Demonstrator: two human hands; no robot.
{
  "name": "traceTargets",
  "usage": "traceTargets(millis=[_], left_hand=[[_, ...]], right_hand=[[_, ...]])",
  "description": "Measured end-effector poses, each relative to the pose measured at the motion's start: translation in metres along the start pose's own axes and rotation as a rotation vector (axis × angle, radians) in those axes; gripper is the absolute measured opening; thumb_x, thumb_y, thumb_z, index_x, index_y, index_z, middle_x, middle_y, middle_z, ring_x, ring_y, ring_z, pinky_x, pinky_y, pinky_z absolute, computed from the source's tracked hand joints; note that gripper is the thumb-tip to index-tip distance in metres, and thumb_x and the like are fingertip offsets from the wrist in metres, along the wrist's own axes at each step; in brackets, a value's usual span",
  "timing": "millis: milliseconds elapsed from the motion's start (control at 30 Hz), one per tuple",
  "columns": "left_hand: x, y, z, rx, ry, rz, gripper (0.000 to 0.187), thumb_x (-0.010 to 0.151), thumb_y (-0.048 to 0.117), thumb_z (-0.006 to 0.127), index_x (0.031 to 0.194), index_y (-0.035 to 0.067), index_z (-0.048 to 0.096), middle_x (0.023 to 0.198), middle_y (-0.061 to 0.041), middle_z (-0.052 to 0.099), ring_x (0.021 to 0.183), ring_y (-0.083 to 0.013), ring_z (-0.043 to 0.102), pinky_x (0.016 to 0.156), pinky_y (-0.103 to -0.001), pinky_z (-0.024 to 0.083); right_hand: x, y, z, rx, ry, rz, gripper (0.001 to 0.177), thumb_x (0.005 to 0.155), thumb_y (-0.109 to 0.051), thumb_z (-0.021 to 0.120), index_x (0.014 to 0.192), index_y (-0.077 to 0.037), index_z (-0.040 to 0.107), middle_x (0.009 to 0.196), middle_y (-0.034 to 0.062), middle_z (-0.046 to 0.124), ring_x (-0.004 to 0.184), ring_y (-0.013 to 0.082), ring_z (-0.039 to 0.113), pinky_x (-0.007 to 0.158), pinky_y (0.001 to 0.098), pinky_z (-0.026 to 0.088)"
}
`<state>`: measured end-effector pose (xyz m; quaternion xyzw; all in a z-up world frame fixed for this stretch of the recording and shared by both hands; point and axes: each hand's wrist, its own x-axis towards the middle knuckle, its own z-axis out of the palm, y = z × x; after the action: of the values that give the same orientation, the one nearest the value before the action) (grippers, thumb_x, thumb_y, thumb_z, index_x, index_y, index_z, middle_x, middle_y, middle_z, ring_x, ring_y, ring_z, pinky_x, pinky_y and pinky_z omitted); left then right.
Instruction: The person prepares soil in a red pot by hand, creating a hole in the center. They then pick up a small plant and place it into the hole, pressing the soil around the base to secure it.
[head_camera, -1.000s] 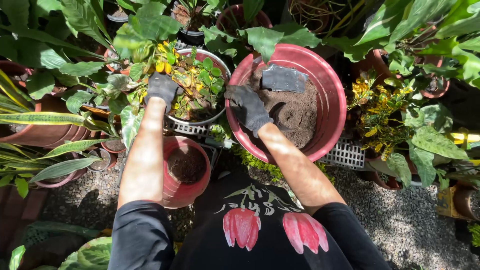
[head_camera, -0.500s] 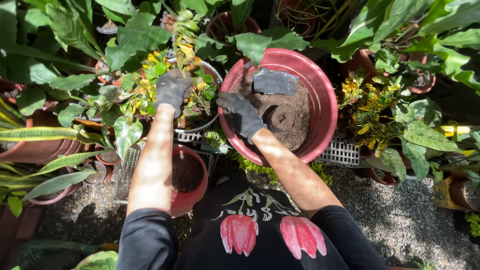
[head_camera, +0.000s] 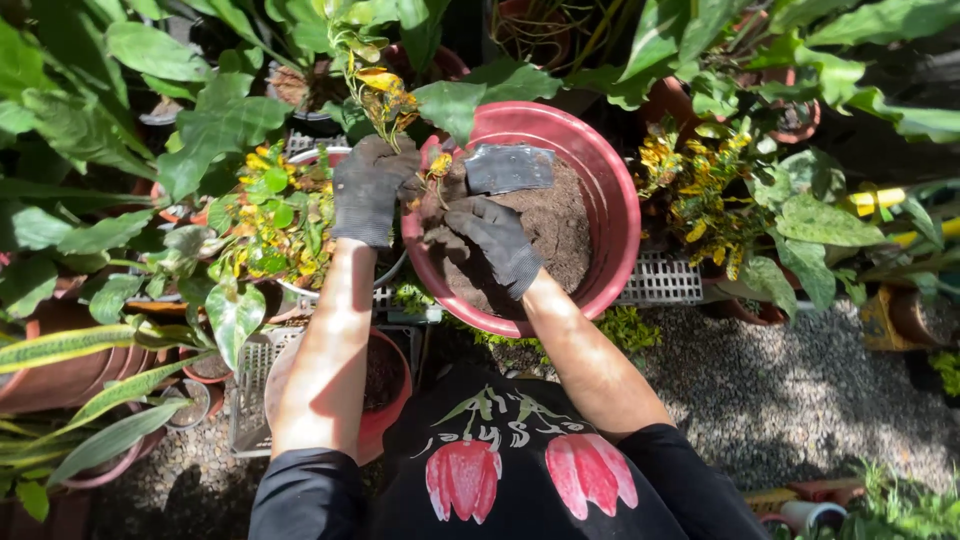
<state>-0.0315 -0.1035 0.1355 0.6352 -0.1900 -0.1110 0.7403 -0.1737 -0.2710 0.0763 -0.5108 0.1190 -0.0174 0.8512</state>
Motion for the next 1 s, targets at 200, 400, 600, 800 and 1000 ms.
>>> traceTargets(millis=[200,400,600,800,1000], left_hand=[[0.023,-0.039,0.03,-0.149,-0.151,0.045,0.015,0.092,0.006,0.065,0.105,0.004,0.071,0.101,-0.006,0.078,0.081,-0.0123,0.074,0.067,-0.027,0.061],[0.045,-0.093,0.059,0.948,-0.135,0.665,0.015,0.099,0.011,0.061,0.104,0.009,0.076,0.104,-0.009,0.076,0.093,-0.0206,0.071,0.08,-0.032,0.057],[0.026,-0.039,0.105,0.312,-0.084,0.133,0.013,0.097,0.015,0.064,0.101,0.006,0.074,0.092,-0.007,0.077,0.082,-0.0179,0.073,0.072,-0.029,0.056],[0.019,-0.042,0.123,0.579,0.031,0.071,0.021,0.089,0.02,0.084,0.094,0.003,0.074,0.075,-0.01,0.072,0.066,-0.0199,0.068,0.058,-0.035,0.053],[0.009,-0.031,0.134,-0.099,0.151,-0.378,0.01,0.088,0.007,0.073,0.097,0.006,0.069,0.072,-0.008,0.067,0.056,-0.0187,0.064,0.046,-0.032,0.052]], right_hand=[[-0.022,0.003,-0.051,-0.231,0.096,-0.119,0.027,0.097,-0.012,0.069,0.121,0.001,0.071,0.121,0.0084,0.076,0.111,0.0167,0.073,0.101,0.0294,0.057],[-0.033,-0.004,-0.079,-0.314,0.166,-0.206,0.02,0.098,-0.006,0.072,0.117,0.003,0.073,0.111,0.0074,0.076,0.099,0.0147,0.069,0.091,0.0297,0.056],[-0.037,-0.008,-0.1,-0.234,0.272,-0.162,0.015,0.095,-0.008,0.071,0.108,-0.001,0.073,0.095,0.0007,0.075,0.079,0.0076,0.067,0.07,0.0226,0.055],[-0.039,-0.017,-0.122,-0.444,0.308,0.09,0.011,0.097,-0.009,0.074,0.097,0.002,0.072,0.073,0.0049,0.065,0.055,0.0115,0.058,0.046,0.0258,0.046],[-0.022,-0.002,-0.171,-0.205,0.005,0.002,0.007,0.1,-0.002,0.07,0.104,0.002,0.074,0.088,0.0023,0.073,0.074,0.0085,0.067,0.067,0.0235,0.057]])
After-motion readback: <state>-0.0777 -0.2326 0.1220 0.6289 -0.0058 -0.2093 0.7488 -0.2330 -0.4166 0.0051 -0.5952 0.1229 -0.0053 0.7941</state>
